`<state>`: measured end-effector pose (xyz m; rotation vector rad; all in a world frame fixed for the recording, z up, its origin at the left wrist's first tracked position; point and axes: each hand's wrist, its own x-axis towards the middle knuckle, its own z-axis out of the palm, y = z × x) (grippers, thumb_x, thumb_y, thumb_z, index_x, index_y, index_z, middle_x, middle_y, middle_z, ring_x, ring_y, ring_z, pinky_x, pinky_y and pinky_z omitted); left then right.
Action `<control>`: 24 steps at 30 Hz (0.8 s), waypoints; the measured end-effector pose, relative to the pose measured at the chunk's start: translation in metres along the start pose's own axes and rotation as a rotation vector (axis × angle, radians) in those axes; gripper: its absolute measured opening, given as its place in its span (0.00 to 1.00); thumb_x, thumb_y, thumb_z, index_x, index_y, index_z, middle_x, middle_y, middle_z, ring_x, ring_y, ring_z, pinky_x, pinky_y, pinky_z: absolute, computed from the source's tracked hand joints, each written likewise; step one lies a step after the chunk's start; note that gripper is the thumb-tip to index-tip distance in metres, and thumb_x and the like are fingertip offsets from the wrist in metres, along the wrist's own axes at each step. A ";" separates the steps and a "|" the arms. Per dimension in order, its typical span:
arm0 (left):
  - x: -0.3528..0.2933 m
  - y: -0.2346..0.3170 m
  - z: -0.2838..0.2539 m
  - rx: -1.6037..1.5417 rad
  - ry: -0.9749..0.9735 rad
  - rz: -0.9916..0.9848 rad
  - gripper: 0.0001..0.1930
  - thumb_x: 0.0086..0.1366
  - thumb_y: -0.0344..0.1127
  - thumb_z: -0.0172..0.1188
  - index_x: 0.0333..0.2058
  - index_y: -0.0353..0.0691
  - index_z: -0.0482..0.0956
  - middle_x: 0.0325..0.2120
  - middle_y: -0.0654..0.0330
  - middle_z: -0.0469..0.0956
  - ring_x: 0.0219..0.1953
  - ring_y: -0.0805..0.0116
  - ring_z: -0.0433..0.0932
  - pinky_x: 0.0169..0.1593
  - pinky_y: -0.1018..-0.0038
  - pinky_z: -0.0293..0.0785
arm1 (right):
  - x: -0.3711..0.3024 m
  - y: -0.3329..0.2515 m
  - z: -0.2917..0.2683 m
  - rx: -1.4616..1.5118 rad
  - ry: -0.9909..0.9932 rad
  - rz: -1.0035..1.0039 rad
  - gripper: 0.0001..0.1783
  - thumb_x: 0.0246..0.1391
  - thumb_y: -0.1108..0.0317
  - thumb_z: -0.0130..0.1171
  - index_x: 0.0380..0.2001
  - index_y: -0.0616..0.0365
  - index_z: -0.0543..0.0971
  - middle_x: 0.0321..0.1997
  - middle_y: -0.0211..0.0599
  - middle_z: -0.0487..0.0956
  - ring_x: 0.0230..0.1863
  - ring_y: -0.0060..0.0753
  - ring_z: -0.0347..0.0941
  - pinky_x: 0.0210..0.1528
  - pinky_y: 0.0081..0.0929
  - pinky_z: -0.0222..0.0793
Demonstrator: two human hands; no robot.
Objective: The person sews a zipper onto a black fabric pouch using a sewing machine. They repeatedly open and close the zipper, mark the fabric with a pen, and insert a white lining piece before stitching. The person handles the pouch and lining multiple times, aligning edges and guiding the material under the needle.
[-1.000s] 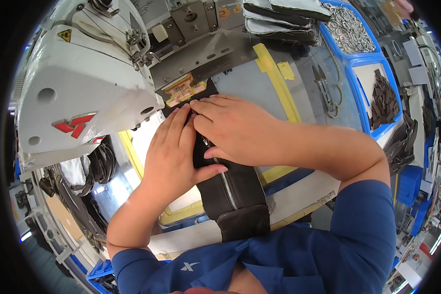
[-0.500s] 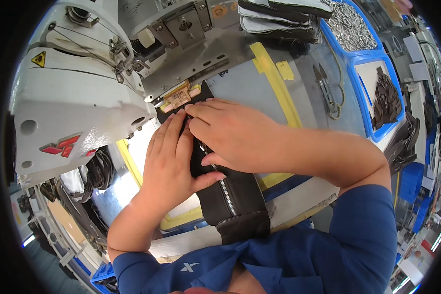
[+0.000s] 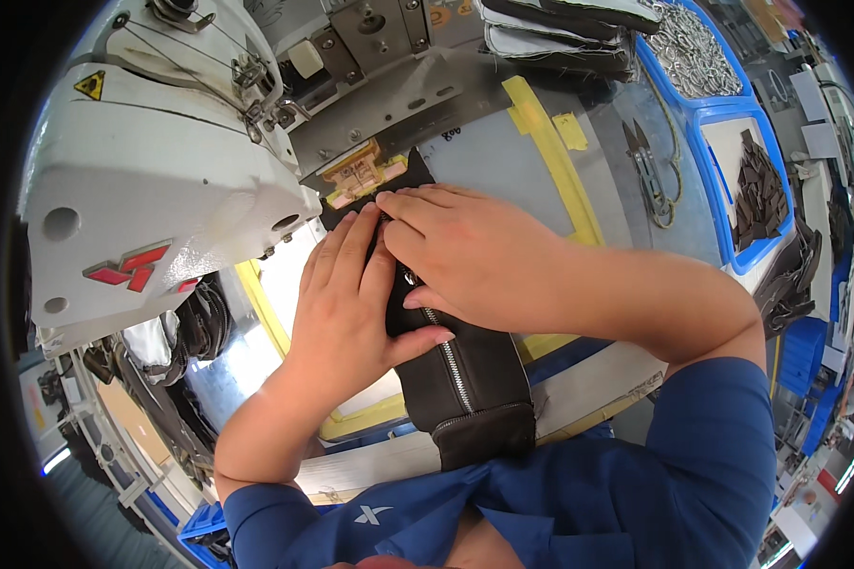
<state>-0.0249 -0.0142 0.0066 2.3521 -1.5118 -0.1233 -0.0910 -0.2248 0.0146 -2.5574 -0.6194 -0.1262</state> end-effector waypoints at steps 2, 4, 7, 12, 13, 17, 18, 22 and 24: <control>0.000 0.001 0.000 -0.004 0.000 -0.001 0.54 0.46 0.63 0.77 0.62 0.27 0.69 0.65 0.38 0.67 0.65 0.36 0.69 0.67 0.49 0.65 | 0.000 0.000 -0.001 -0.004 0.002 0.003 0.29 0.50 0.58 0.73 0.48 0.67 0.74 0.60 0.56 0.76 0.65 0.54 0.72 0.70 0.42 0.67; 0.002 0.001 -0.001 -0.017 -0.005 0.004 0.54 0.46 0.61 0.77 0.62 0.27 0.69 0.65 0.37 0.67 0.66 0.36 0.68 0.67 0.48 0.64 | -0.002 -0.001 -0.004 -0.016 0.002 0.024 0.29 0.50 0.58 0.73 0.48 0.68 0.75 0.61 0.56 0.76 0.65 0.54 0.72 0.70 0.41 0.67; 0.002 0.003 -0.003 -0.007 -0.039 -0.001 0.53 0.46 0.59 0.78 0.63 0.28 0.69 0.66 0.37 0.66 0.67 0.35 0.66 0.68 0.48 0.63 | -0.004 0.001 0.000 -0.008 0.027 0.028 0.28 0.51 0.58 0.72 0.47 0.67 0.76 0.59 0.55 0.76 0.64 0.53 0.73 0.68 0.41 0.68; -0.003 0.001 0.006 0.055 -0.001 0.021 0.55 0.50 0.65 0.72 0.65 0.25 0.66 0.69 0.36 0.63 0.69 0.34 0.64 0.71 0.48 0.59 | -0.016 -0.001 -0.040 -0.009 -0.109 0.120 0.26 0.53 0.55 0.71 0.47 0.63 0.78 0.60 0.52 0.77 0.59 0.54 0.75 0.63 0.44 0.71; -0.004 0.002 0.006 0.069 -0.003 0.018 0.56 0.51 0.64 0.73 0.66 0.24 0.65 0.69 0.37 0.63 0.69 0.35 0.63 0.71 0.48 0.58 | -0.020 -0.005 -0.054 -0.028 -0.124 0.156 0.25 0.54 0.55 0.70 0.47 0.62 0.78 0.59 0.50 0.78 0.57 0.53 0.77 0.61 0.44 0.72; -0.007 0.007 0.002 0.086 -0.035 -0.023 0.55 0.50 0.60 0.75 0.67 0.25 0.65 0.70 0.39 0.63 0.70 0.36 0.61 0.71 0.49 0.58 | -0.054 0.006 -0.101 -0.145 0.259 0.368 0.14 0.58 0.57 0.67 0.37 0.58 0.83 0.42 0.42 0.83 0.44 0.48 0.81 0.47 0.42 0.77; -0.005 0.007 0.002 0.081 -0.027 -0.010 0.55 0.50 0.59 0.75 0.67 0.26 0.65 0.69 0.39 0.64 0.70 0.36 0.62 0.72 0.49 0.57 | -0.066 0.021 -0.112 -0.162 0.441 0.420 0.15 0.58 0.55 0.66 0.32 0.57 0.84 0.34 0.43 0.84 0.39 0.49 0.82 0.43 0.42 0.78; 0.001 0.011 0.002 0.081 -0.013 0.025 0.53 0.49 0.59 0.76 0.66 0.29 0.66 0.68 0.39 0.66 0.69 0.37 0.64 0.71 0.48 0.58 | -0.132 0.105 -0.162 -0.231 0.615 1.051 0.15 0.58 0.59 0.67 0.36 0.61 0.86 0.32 0.44 0.86 0.35 0.43 0.84 0.42 0.37 0.78; 0.004 0.012 0.001 0.067 -0.001 0.029 0.53 0.49 0.59 0.77 0.66 0.30 0.67 0.67 0.40 0.67 0.68 0.38 0.65 0.70 0.47 0.59 | -0.180 0.147 -0.178 -0.525 0.605 1.125 0.17 0.55 0.56 0.69 0.36 0.61 0.87 0.32 0.46 0.86 0.37 0.44 0.85 0.44 0.38 0.78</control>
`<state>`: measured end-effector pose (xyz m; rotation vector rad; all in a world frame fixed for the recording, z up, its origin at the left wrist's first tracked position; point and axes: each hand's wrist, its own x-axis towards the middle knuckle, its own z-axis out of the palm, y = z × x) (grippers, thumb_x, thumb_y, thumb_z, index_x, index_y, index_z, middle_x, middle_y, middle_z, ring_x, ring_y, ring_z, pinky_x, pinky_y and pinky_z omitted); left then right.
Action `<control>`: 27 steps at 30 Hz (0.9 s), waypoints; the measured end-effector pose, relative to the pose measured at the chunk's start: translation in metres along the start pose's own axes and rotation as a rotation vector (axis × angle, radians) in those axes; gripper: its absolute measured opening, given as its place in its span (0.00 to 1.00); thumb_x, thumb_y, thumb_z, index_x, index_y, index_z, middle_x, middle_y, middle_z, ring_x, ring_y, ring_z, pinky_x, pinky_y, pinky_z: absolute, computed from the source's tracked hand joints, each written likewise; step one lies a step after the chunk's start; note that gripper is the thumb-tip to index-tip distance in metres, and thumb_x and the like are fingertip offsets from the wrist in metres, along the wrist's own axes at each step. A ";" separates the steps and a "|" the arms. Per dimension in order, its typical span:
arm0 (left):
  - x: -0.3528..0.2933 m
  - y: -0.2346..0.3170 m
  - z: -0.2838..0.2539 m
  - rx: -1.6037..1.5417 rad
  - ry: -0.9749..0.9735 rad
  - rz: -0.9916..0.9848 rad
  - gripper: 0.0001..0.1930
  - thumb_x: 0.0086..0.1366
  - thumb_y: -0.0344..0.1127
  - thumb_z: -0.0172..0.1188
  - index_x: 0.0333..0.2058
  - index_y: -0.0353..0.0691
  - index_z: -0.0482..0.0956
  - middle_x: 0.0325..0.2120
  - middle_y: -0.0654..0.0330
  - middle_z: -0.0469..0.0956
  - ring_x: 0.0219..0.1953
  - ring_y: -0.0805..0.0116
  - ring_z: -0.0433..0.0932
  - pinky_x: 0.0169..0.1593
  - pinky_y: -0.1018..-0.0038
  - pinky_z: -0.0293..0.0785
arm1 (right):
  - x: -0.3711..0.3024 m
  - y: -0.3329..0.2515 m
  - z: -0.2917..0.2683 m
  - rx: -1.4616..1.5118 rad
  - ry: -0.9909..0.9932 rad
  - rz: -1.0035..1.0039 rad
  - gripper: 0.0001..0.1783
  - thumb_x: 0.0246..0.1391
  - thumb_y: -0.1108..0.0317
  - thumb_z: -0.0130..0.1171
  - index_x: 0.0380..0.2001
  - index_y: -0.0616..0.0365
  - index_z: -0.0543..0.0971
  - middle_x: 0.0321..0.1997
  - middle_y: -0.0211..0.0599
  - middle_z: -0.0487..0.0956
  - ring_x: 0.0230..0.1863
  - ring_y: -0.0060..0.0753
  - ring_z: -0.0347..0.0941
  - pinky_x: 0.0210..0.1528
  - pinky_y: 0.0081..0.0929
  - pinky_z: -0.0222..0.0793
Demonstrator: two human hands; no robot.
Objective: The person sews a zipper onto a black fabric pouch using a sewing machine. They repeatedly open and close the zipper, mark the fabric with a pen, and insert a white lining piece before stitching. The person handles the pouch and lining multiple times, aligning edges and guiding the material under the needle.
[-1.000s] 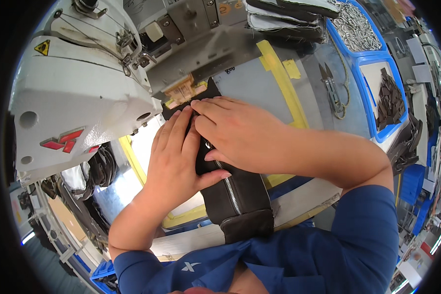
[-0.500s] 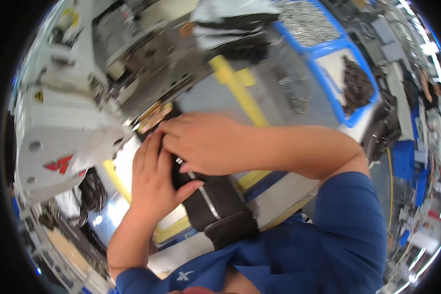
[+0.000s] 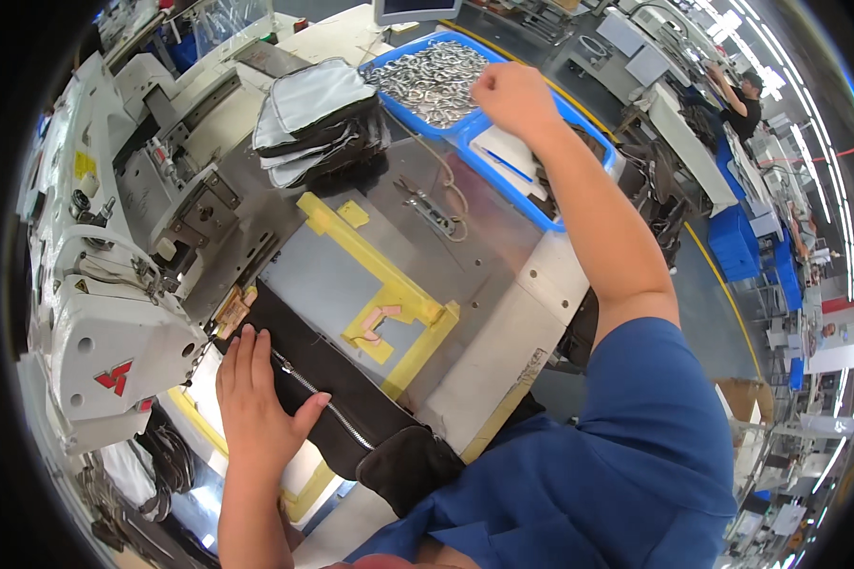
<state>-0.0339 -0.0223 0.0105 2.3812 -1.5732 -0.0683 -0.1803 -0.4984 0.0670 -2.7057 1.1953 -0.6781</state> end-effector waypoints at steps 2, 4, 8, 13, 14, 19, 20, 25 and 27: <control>-0.002 -0.001 -0.003 -0.020 0.008 -0.019 0.52 0.48 0.57 0.78 0.65 0.30 0.67 0.66 0.40 0.68 0.67 0.38 0.65 0.71 0.47 0.59 | 0.012 0.044 0.000 -0.147 -0.063 0.062 0.18 0.52 0.55 0.70 0.35 0.61 0.87 0.32 0.46 0.86 0.37 0.44 0.85 0.44 0.39 0.78; -0.003 -0.004 0.000 -0.051 0.049 -0.007 0.50 0.49 0.55 0.78 0.64 0.30 0.68 0.65 0.40 0.69 0.68 0.38 0.65 0.71 0.47 0.58 | 0.013 0.079 -0.009 -0.254 -0.193 0.128 0.18 0.50 0.54 0.71 0.34 0.59 0.88 0.34 0.45 0.87 0.39 0.45 0.85 0.46 0.39 0.78; -0.002 -0.009 0.000 -0.087 0.077 -0.008 0.48 0.50 0.54 0.78 0.63 0.29 0.69 0.64 0.41 0.70 0.67 0.38 0.65 0.71 0.47 0.58 | 0.001 0.125 -0.013 -0.222 -0.408 0.202 0.18 0.49 0.52 0.73 0.34 0.56 0.88 0.39 0.43 0.88 0.44 0.45 0.84 0.50 0.39 0.77; -0.004 -0.010 0.003 -0.067 0.088 -0.006 0.47 0.51 0.53 0.77 0.63 0.29 0.70 0.65 0.41 0.69 0.67 0.37 0.65 0.71 0.46 0.57 | -0.004 0.134 0.011 -0.104 -0.166 0.213 0.22 0.47 0.51 0.75 0.38 0.57 0.88 0.39 0.43 0.87 0.44 0.47 0.84 0.50 0.40 0.77; -0.003 -0.010 0.005 -0.068 0.091 0.001 0.47 0.51 0.52 0.77 0.63 0.29 0.70 0.65 0.41 0.69 0.67 0.37 0.65 0.71 0.46 0.57 | -0.003 0.143 0.017 -0.121 -0.116 0.141 0.23 0.46 0.51 0.76 0.39 0.58 0.88 0.39 0.45 0.87 0.44 0.46 0.84 0.50 0.39 0.77; -0.004 -0.008 0.004 -0.077 0.084 -0.006 0.47 0.51 0.52 0.78 0.63 0.29 0.70 0.65 0.40 0.69 0.68 0.37 0.64 0.71 0.46 0.56 | 0.028 0.165 0.040 -0.251 -0.293 0.074 0.26 0.43 0.53 0.78 0.41 0.60 0.88 0.39 0.46 0.88 0.42 0.45 0.85 0.48 0.37 0.78; -0.004 -0.008 0.004 -0.077 0.077 -0.012 0.47 0.51 0.52 0.78 0.63 0.29 0.70 0.66 0.40 0.68 0.68 0.37 0.64 0.72 0.46 0.56 | 0.030 0.163 0.040 -0.252 -0.312 0.097 0.25 0.42 0.53 0.78 0.40 0.60 0.89 0.38 0.46 0.88 0.41 0.44 0.85 0.48 0.37 0.78; -0.003 -0.007 0.004 -0.076 0.065 -0.007 0.48 0.51 0.54 0.77 0.64 0.29 0.69 0.66 0.40 0.68 0.69 0.38 0.64 0.71 0.47 0.56 | 0.033 0.165 0.031 -0.126 -0.267 0.182 0.17 0.43 0.57 0.78 0.34 0.56 0.89 0.36 0.45 0.88 0.42 0.46 0.85 0.50 0.40 0.78; -0.004 -0.009 0.005 -0.061 0.068 -0.011 0.49 0.51 0.56 0.77 0.64 0.30 0.69 0.66 0.40 0.69 0.68 0.39 0.65 0.71 0.47 0.57 | 0.034 0.144 0.022 -0.126 -0.233 0.103 0.13 0.45 0.59 0.77 0.32 0.54 0.89 0.32 0.44 0.87 0.39 0.44 0.85 0.46 0.39 0.78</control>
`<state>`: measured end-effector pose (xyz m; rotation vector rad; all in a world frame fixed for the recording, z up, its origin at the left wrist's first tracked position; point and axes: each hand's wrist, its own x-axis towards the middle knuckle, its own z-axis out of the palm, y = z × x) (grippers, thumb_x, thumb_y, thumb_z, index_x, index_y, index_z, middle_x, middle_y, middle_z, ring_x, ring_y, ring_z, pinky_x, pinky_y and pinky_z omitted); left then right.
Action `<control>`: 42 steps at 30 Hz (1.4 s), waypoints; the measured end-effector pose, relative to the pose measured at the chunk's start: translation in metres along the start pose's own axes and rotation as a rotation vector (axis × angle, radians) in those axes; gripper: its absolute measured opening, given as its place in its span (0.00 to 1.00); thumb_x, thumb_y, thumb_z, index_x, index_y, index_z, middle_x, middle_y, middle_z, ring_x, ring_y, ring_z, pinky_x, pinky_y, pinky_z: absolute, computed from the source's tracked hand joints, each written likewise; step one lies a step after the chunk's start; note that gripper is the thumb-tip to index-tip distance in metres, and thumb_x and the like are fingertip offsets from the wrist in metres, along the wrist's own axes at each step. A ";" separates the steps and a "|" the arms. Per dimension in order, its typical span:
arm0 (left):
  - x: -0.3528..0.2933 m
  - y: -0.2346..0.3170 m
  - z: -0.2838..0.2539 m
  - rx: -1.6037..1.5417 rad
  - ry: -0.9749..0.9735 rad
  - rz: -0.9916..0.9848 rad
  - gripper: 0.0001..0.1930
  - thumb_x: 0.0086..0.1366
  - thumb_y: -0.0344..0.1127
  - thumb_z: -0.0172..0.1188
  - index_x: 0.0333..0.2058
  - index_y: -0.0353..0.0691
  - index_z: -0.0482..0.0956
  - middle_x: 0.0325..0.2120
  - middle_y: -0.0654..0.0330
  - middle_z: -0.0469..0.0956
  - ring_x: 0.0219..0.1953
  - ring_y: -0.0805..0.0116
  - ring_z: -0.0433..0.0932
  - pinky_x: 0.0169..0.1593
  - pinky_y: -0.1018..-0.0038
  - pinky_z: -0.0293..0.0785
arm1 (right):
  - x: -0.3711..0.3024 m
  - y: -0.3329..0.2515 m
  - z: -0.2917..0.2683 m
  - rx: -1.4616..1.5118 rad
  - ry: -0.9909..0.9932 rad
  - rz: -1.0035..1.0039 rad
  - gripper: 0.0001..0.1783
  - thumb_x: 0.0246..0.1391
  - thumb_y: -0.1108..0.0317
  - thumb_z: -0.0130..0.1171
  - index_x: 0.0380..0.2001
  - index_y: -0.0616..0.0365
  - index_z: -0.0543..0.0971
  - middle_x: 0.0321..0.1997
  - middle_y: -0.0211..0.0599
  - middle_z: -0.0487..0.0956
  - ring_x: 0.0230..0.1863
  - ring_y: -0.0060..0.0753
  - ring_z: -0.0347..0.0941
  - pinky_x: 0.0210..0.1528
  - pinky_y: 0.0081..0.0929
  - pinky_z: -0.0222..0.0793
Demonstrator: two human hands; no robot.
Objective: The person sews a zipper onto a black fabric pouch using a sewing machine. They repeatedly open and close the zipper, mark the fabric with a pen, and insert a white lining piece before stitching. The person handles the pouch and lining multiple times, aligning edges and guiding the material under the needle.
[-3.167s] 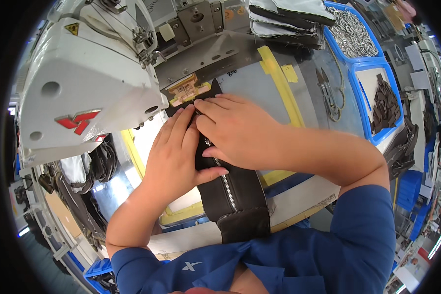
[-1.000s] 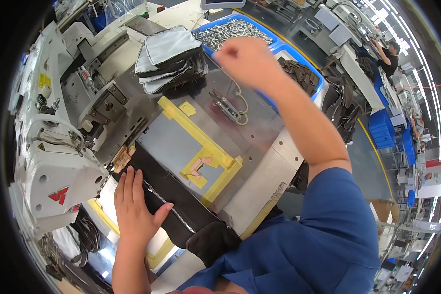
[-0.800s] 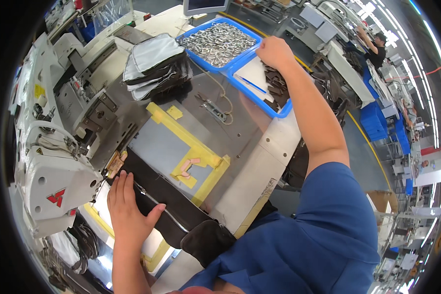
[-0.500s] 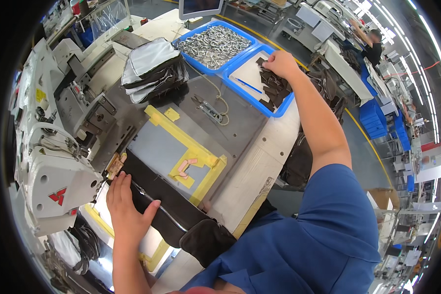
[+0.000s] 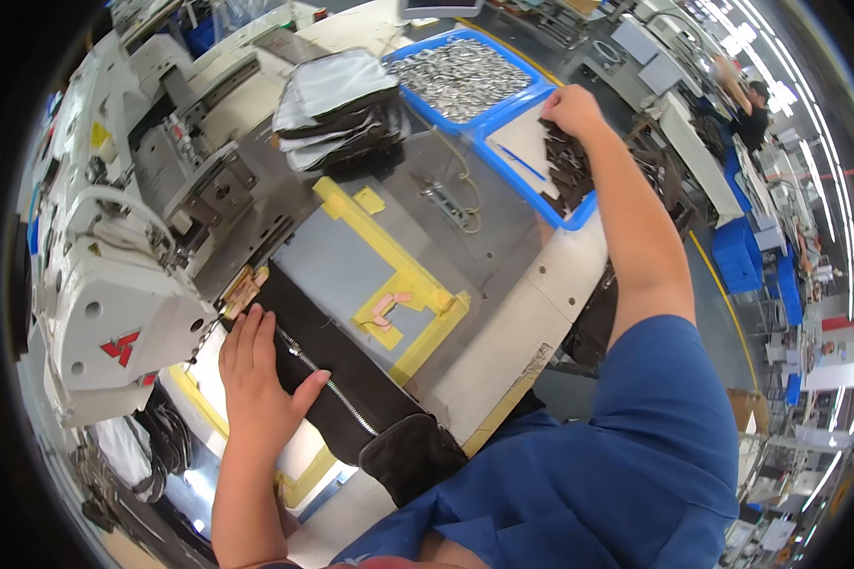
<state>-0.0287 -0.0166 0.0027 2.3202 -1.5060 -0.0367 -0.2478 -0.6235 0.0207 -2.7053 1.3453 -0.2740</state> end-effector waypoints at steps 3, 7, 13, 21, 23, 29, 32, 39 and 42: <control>0.000 -0.002 0.000 -0.006 0.027 0.011 0.48 0.53 0.59 0.74 0.63 0.30 0.71 0.65 0.42 0.71 0.67 0.41 0.67 0.70 0.48 0.58 | -0.023 -0.052 -0.028 0.194 0.121 -0.168 0.07 0.52 0.65 0.72 0.34 0.54 0.89 0.31 0.35 0.86 0.35 0.27 0.82 0.43 0.30 0.75; -0.006 -0.003 -0.004 0.076 0.054 0.062 0.41 0.56 0.59 0.71 0.58 0.31 0.77 0.60 0.45 0.76 0.64 0.45 0.72 0.69 0.50 0.63 | -0.088 -0.195 -0.044 0.778 -0.155 -0.309 0.07 0.58 0.68 0.68 0.38 0.59 0.84 0.29 0.20 0.79 0.26 0.11 0.67 0.29 0.15 0.60; -0.014 -0.001 0.001 0.036 0.094 0.189 0.32 0.59 0.51 0.71 0.53 0.31 0.80 0.53 0.48 0.81 0.58 0.51 0.78 0.66 0.54 0.69 | -0.168 -0.358 0.001 0.776 -0.900 -0.791 0.10 0.56 0.75 0.65 0.41 0.66 0.83 0.33 0.37 0.85 0.37 0.26 0.83 0.41 0.25 0.78; -0.014 0.000 -0.002 -0.003 0.088 0.186 0.30 0.57 0.49 0.71 0.52 0.32 0.81 0.52 0.49 0.81 0.56 0.54 0.79 0.66 0.57 0.70 | -0.179 -0.391 0.043 0.588 -0.585 -0.979 0.10 0.50 0.74 0.69 0.38 0.61 0.87 0.43 0.43 0.87 0.39 0.39 0.84 0.42 0.31 0.79; -0.013 0.000 -0.001 -0.006 0.094 0.191 0.31 0.57 0.49 0.71 0.53 0.32 0.81 0.52 0.50 0.81 0.57 0.54 0.79 0.66 0.58 0.70 | -0.177 -0.378 0.049 0.633 -0.468 -1.171 0.10 0.50 0.74 0.70 0.38 0.60 0.87 0.45 0.42 0.87 0.43 0.40 0.84 0.44 0.32 0.80; -0.012 -0.001 0.000 -0.021 0.082 0.182 0.31 0.56 0.49 0.72 0.53 0.32 0.81 0.51 0.50 0.81 0.57 0.54 0.78 0.65 0.57 0.70 | -0.186 -0.373 0.059 0.599 -0.404 -1.284 0.12 0.49 0.72 0.72 0.39 0.59 0.87 0.49 0.38 0.87 0.47 0.42 0.84 0.47 0.34 0.82; -0.012 -0.001 -0.001 -0.032 0.080 0.176 0.31 0.56 0.48 0.72 0.53 0.32 0.81 0.51 0.50 0.81 0.56 0.53 0.78 0.65 0.57 0.71 | -0.186 -0.375 0.062 0.590 -0.368 -1.307 0.13 0.49 0.71 0.72 0.41 0.59 0.87 0.50 0.37 0.86 0.48 0.42 0.84 0.48 0.34 0.82; -0.010 -0.002 0.001 -0.039 0.098 0.180 0.30 0.55 0.48 0.72 0.51 0.32 0.81 0.50 0.50 0.81 0.56 0.53 0.79 0.64 0.57 0.71 | -0.187 -0.375 0.065 0.558 -0.395 -1.284 0.14 0.54 0.65 0.68 0.43 0.60 0.86 0.52 0.38 0.85 0.52 0.45 0.82 0.55 0.39 0.78; -0.010 -0.001 -0.001 -0.039 0.101 0.178 0.30 0.55 0.48 0.72 0.52 0.32 0.81 0.50 0.50 0.81 0.56 0.53 0.79 0.64 0.57 0.71 | -0.187 -0.375 0.063 0.549 -0.382 -1.308 0.14 0.55 0.65 0.67 0.44 0.59 0.86 0.53 0.38 0.85 0.53 0.44 0.82 0.55 0.38 0.79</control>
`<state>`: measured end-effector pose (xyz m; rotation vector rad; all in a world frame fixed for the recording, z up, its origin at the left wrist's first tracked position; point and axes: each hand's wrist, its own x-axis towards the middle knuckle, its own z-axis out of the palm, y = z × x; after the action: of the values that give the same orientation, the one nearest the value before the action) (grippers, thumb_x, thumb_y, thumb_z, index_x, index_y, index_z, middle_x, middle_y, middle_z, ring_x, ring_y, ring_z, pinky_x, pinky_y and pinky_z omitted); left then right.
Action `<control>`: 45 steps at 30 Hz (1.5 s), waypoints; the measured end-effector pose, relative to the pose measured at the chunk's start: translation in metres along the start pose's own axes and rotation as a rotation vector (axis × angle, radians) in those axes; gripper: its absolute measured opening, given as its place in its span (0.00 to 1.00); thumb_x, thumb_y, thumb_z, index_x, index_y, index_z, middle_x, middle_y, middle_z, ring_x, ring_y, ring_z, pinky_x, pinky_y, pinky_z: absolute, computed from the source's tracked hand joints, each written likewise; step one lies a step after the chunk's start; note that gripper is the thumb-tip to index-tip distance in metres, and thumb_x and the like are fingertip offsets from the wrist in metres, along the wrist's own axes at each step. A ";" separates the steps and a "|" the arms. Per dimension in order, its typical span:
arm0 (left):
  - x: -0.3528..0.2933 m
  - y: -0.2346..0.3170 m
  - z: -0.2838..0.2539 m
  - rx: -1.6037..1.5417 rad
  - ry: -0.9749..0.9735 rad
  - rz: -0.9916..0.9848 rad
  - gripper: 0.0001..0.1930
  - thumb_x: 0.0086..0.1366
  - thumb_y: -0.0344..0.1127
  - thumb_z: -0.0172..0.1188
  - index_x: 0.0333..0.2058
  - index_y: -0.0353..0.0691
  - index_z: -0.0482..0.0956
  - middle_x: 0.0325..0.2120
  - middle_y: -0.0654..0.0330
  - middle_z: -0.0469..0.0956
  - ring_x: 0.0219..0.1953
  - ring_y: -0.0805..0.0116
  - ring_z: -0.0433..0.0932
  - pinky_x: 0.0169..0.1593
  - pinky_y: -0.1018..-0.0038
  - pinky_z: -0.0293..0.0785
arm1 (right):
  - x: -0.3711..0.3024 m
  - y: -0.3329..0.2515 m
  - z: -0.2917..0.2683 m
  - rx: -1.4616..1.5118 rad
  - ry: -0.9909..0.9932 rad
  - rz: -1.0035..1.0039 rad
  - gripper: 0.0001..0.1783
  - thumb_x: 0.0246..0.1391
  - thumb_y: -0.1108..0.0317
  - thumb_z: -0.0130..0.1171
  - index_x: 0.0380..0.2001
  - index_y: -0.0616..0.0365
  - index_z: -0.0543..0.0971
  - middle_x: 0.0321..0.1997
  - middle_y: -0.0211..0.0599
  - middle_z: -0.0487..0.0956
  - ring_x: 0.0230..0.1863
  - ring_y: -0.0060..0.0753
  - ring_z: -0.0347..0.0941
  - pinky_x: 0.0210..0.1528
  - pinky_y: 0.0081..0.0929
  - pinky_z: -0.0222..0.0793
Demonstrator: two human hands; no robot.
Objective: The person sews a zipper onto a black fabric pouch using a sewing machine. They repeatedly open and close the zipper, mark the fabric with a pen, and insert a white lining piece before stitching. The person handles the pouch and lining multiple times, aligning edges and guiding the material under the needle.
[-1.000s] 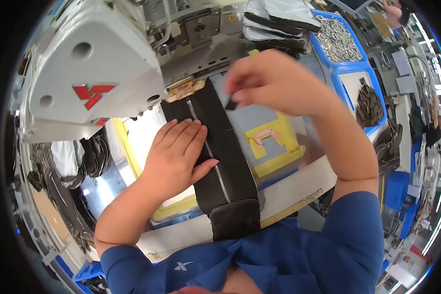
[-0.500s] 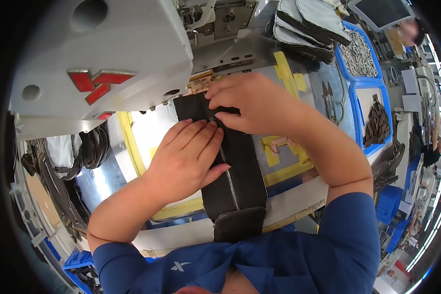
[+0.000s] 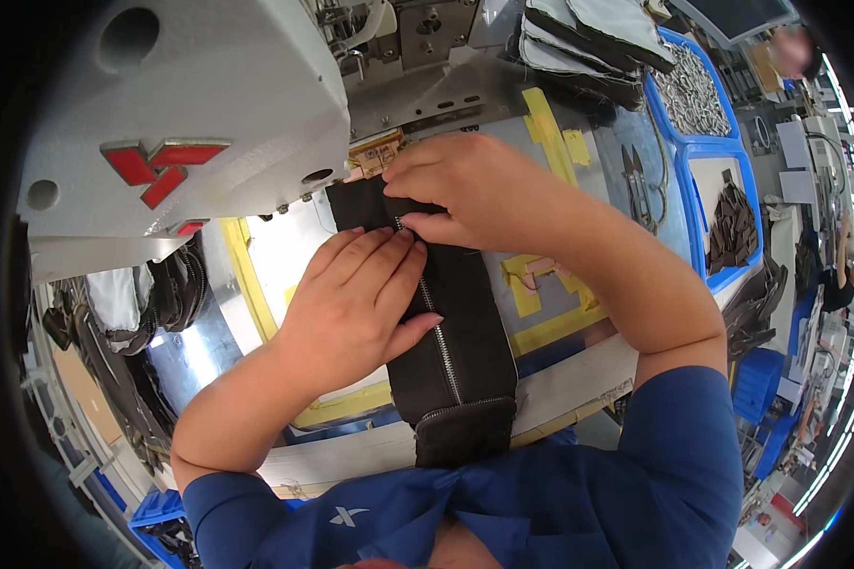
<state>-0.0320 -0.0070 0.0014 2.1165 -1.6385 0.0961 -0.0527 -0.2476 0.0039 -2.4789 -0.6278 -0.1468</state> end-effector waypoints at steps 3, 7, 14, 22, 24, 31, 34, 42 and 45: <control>-0.001 0.000 0.001 -0.008 0.007 -0.003 0.30 0.55 0.48 0.72 0.52 0.32 0.81 0.49 0.50 0.81 0.55 0.53 0.79 0.64 0.57 0.71 | -0.001 0.002 0.002 -0.079 0.001 -0.053 0.15 0.55 0.65 0.67 0.44 0.59 0.86 0.51 0.36 0.85 0.51 0.42 0.82 0.54 0.37 0.79; -0.002 -0.001 0.001 -0.017 0.011 0.000 0.31 0.55 0.48 0.72 0.52 0.32 0.81 0.49 0.50 0.81 0.55 0.53 0.79 0.64 0.56 0.71 | 0.001 -0.002 0.003 -0.241 0.028 -0.209 0.14 0.51 0.66 0.68 0.41 0.59 0.84 0.49 0.36 0.84 0.48 0.41 0.82 0.52 0.37 0.79; -0.002 -0.003 0.001 -0.019 0.000 0.003 0.31 0.55 0.48 0.72 0.52 0.32 0.81 0.50 0.49 0.81 0.55 0.52 0.79 0.63 0.56 0.72 | 0.004 -0.004 0.004 -0.252 0.055 -0.256 0.14 0.46 0.66 0.68 0.36 0.59 0.82 0.46 0.37 0.83 0.46 0.40 0.82 0.50 0.38 0.78; -0.002 -0.010 0.001 -0.021 0.042 -0.107 0.37 0.54 0.54 0.74 0.54 0.29 0.79 0.53 0.47 0.80 0.55 0.48 0.79 0.63 0.56 0.74 | 0.003 -0.003 0.005 -0.278 0.073 -0.246 0.10 0.49 0.67 0.68 0.35 0.57 0.84 0.45 0.33 0.85 0.46 0.38 0.82 0.51 0.36 0.78; -0.002 -0.017 0.001 0.007 0.060 -0.130 0.39 0.53 0.55 0.74 0.55 0.29 0.78 0.54 0.45 0.79 0.56 0.46 0.79 0.63 0.55 0.73 | 0.003 -0.004 0.004 -0.295 0.084 -0.245 0.09 0.49 0.67 0.68 0.34 0.57 0.84 0.44 0.32 0.85 0.46 0.37 0.82 0.50 0.35 0.78; 0.003 -0.020 -0.006 0.081 -0.027 -0.120 0.41 0.52 0.60 0.73 0.55 0.33 0.79 0.58 0.51 0.78 0.59 0.50 0.76 0.61 0.57 0.69 | -0.002 -0.010 0.002 -0.250 -0.016 -0.132 0.07 0.52 0.65 0.65 0.33 0.56 0.84 0.43 0.31 0.85 0.46 0.38 0.82 0.48 0.35 0.79; 0.006 -0.017 -0.011 0.119 -0.070 -0.145 0.41 0.51 0.62 0.73 0.55 0.35 0.79 0.59 0.55 0.78 0.57 0.53 0.76 0.59 0.59 0.68 | -0.002 -0.008 -0.004 -0.228 -0.131 -0.063 0.10 0.57 0.62 0.64 0.37 0.56 0.86 0.48 0.32 0.86 0.46 0.40 0.83 0.47 0.36 0.80; 0.009 -0.009 -0.017 0.144 -0.131 -0.211 0.43 0.49 0.65 0.73 0.56 0.37 0.79 0.60 0.57 0.78 0.50 0.56 0.76 0.53 0.60 0.70 | -0.003 -0.007 -0.023 -0.129 -0.230 -0.048 0.15 0.62 0.61 0.62 0.45 0.58 0.87 0.57 0.38 0.85 0.48 0.47 0.83 0.50 0.40 0.80; 0.009 -0.008 -0.019 0.142 -0.150 -0.227 0.44 0.49 0.65 0.73 0.56 0.37 0.79 0.60 0.57 0.78 0.49 0.57 0.76 0.52 0.61 0.70 | 0.002 -0.009 -0.024 -0.099 -0.237 -0.033 0.15 0.59 0.62 0.62 0.44 0.59 0.87 0.56 0.39 0.85 0.49 0.48 0.83 0.50 0.40 0.80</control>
<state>-0.0178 -0.0060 0.0192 2.4561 -1.4981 -0.0194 -0.0543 -0.2539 0.0293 -2.6046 -0.7770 0.1072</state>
